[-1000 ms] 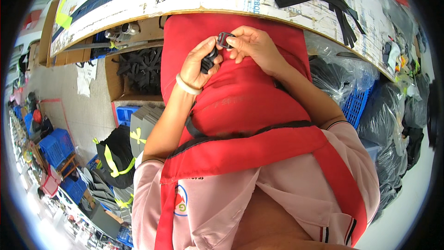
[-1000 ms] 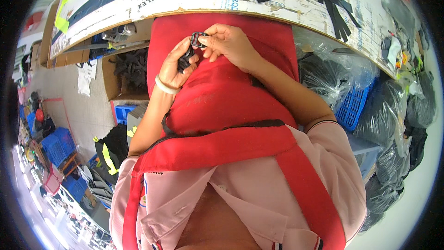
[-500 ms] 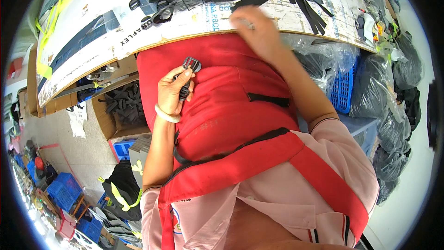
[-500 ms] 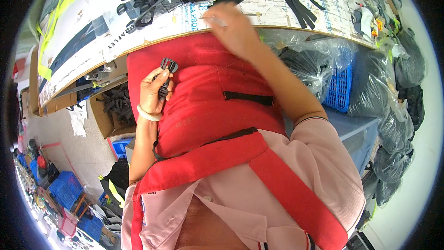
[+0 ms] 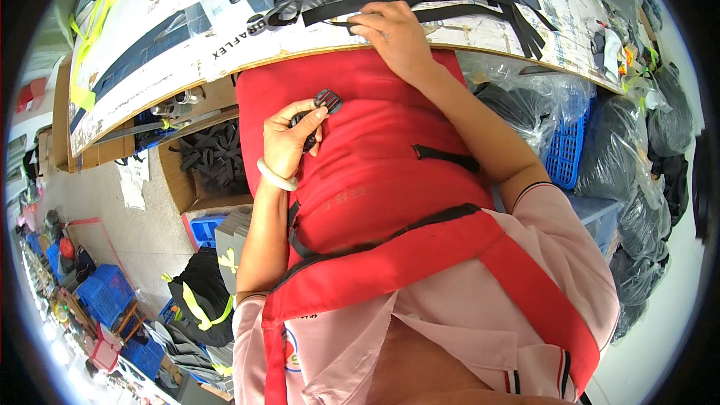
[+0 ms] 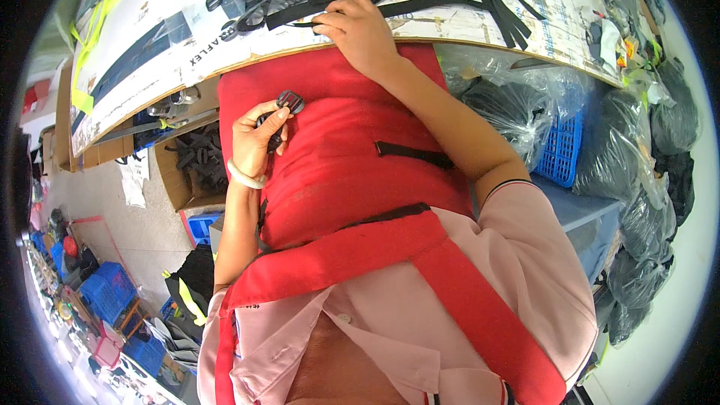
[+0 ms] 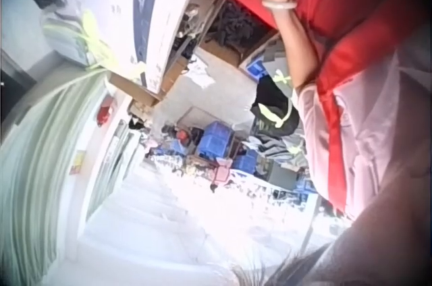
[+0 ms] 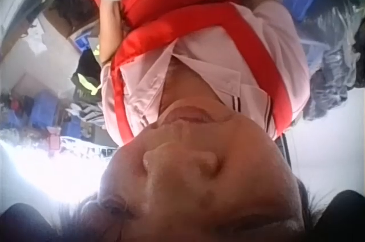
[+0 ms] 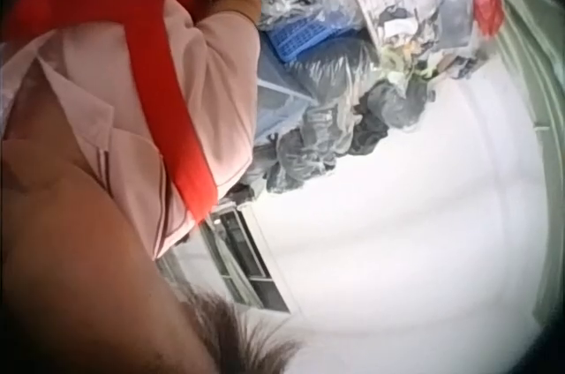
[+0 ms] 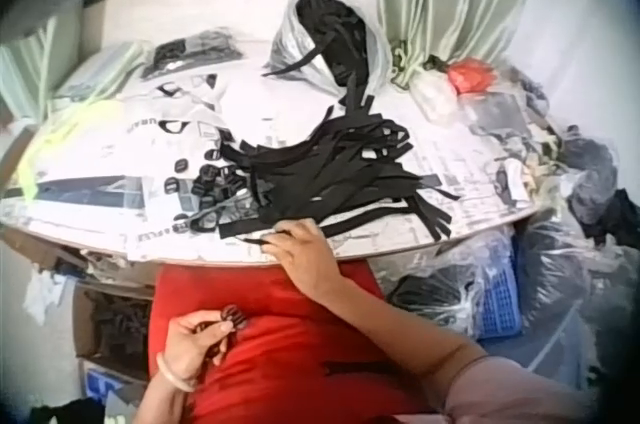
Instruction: The person is threading plastic buckles onto black nylon webbing straps at a factory workbench.
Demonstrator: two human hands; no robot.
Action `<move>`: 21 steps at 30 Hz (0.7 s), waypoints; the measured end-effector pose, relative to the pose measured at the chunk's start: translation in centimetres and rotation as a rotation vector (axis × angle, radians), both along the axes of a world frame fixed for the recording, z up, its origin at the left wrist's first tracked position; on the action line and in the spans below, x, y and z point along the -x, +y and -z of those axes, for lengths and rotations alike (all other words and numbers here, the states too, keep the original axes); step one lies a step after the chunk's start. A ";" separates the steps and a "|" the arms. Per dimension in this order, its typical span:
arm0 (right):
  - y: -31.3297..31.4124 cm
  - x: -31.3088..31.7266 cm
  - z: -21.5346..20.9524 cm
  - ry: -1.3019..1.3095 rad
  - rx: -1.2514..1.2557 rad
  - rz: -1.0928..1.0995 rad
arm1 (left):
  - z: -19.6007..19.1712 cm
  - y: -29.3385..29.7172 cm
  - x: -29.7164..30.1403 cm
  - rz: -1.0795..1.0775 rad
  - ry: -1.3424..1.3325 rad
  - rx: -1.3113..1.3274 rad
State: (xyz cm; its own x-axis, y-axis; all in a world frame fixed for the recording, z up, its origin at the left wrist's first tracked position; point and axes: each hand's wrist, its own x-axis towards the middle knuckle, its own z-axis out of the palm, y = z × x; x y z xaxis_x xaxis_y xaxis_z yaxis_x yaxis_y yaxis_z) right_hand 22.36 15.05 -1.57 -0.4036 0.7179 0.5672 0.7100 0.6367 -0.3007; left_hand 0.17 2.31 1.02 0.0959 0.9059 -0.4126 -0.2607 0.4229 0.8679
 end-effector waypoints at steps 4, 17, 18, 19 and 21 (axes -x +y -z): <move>-0.2 -0.2 -1.2 0.092 0.099 -0.067 | 0.3 0.1 0.7 -0.017 0.020 -0.014; 3.4 5.3 -2.3 -0.152 -0.025 -0.090 | 0.5 -0.4 0.5 -0.037 0.051 -0.043; 3.7 5.3 -2.7 -0.064 -0.114 -0.121 | 0.5 -0.4 0.5 -0.048 0.051 -0.048; 4.0 5.1 -3.2 -0.063 -0.113 -0.126 | 0.4 -0.3 0.5 -0.056 0.050 -0.054; 3.9 5.5 -7.0 0.238 -0.147 -0.294 | 0.2 -0.5 0.7 -0.085 0.045 -0.057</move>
State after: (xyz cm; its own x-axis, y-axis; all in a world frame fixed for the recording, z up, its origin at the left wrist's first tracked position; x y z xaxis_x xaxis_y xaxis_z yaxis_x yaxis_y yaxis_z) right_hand 16.88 18.98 5.42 -0.4251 0.4956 0.7574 0.4128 0.8508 -0.3251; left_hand -0.48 1.79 0.82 0.0000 0.9319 -0.3626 -0.2542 0.3507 0.9013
